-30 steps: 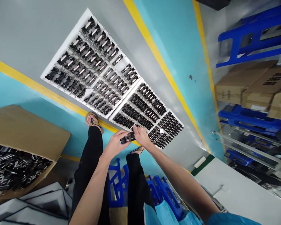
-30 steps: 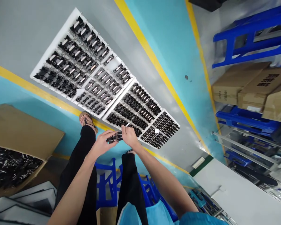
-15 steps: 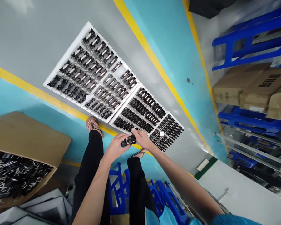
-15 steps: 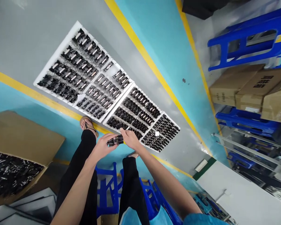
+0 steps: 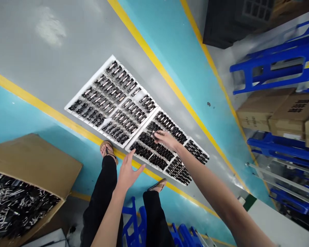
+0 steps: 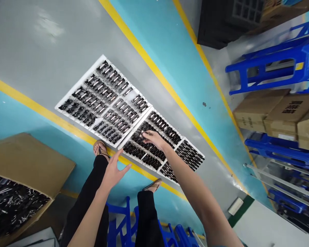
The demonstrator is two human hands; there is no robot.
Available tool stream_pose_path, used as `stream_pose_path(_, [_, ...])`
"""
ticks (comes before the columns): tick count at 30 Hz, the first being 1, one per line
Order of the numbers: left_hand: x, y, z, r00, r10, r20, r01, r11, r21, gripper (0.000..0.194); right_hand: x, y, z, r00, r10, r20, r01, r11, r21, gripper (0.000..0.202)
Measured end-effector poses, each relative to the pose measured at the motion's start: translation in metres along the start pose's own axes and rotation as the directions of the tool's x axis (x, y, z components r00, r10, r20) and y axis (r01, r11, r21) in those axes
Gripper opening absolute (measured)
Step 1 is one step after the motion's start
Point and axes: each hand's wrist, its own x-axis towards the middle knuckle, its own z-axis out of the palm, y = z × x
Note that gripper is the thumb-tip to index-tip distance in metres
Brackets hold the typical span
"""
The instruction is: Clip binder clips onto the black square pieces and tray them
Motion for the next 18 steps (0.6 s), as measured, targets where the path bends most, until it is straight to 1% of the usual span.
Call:
stream_pose_path(1, [0.001, -0.001, -0.001, 1.0, -0.027, -0.008, 0.027, 1.0, -0.008, 0.067, 0.016, -0.008, -0.006, 0.998, -0.021, -0.053, 0.019, 0.999, -0.033, 0.044])
stream_pose_path(2, [0.003, -0.002, -0.002, 0.999, -0.049, -0.006, 0.049, 0.999, -0.02, 0.065, 0.032, -0.017, -0.011, 0.994, -0.046, -0.101, 0.036, 0.994, -0.102, 0.041])
stream_pose_path(4, [0.005, -0.003, -0.005, 0.997, -0.078, 0.007, 0.078, 0.995, -0.057, 0.064, 0.066, -0.04, -0.017, 0.976, -0.12, -0.18, 0.056, 0.945, -0.322, 0.035])
stream_pose_path(5, [0.007, -0.004, -0.006, 0.996, -0.086, 0.014, 0.087, 0.993, -0.076, 0.063, 0.084, -0.053, -0.02, 0.962, -0.175, -0.211, 0.062, 0.888, -0.456, 0.033])
stream_pose_path(6, [0.008, -0.005, -0.008, 0.995, -0.094, 0.018, 0.095, 0.991, -0.091, 0.062, 0.101, -0.066, -0.021, 0.943, -0.241, -0.23, 0.064, 0.81, -0.583, 0.031])
stream_pose_path(8, [0.011, -0.006, -0.012, 0.993, -0.113, 0.025, 0.115, 0.988, -0.106, 0.061, 0.133, -0.092, -0.023, 0.906, -0.355, -0.232, 0.057, 0.644, -0.763, 0.03])
stream_pose_path(11, [0.016, -0.007, -0.02, 0.989, -0.142, 0.04, 0.146, 0.982, -0.12, 0.06, 0.173, -0.125, -0.023, 0.868, -0.459, -0.191, 0.045, 0.455, -0.89, 0.034])
stream_pose_path(12, [0.018, -0.006, -0.023, 0.988, -0.149, 0.045, 0.154, 0.979, -0.132, 0.061, 0.183, -0.134, -0.023, 0.865, -0.477, -0.159, 0.042, 0.384, -0.922, 0.036])
stream_pose_path(13, [0.02, -0.006, -0.027, 0.986, -0.157, 0.05, 0.163, 0.976, -0.144, 0.062, 0.192, -0.141, -0.024, 0.866, -0.487, -0.115, 0.036, 0.289, -0.957, 0.039])
stream_pose_path(15, [0.024, -0.004, -0.034, 0.983, -0.177, 0.059, 0.184, 0.97, -0.162, 0.063, 0.206, -0.151, -0.024, 0.88, -0.474, -0.019, 0.035, 0.105, -0.994, 0.043])
stream_pose_path(16, [0.026, -0.003, -0.037, 0.981, -0.186, 0.062, 0.194, 0.967, -0.164, 0.063, 0.211, -0.153, -0.024, 0.891, -0.454, 0.016, 0.042, 0.048, -0.998, 0.044])
stream_pose_path(18, [0.031, -0.002, -0.043, 0.977, -0.203, 0.066, 0.211, 0.964, -0.161, 0.062, 0.22, -0.156, -0.026, 0.906, -0.419, 0.062, 0.064, -0.01, -0.998, 0.046])
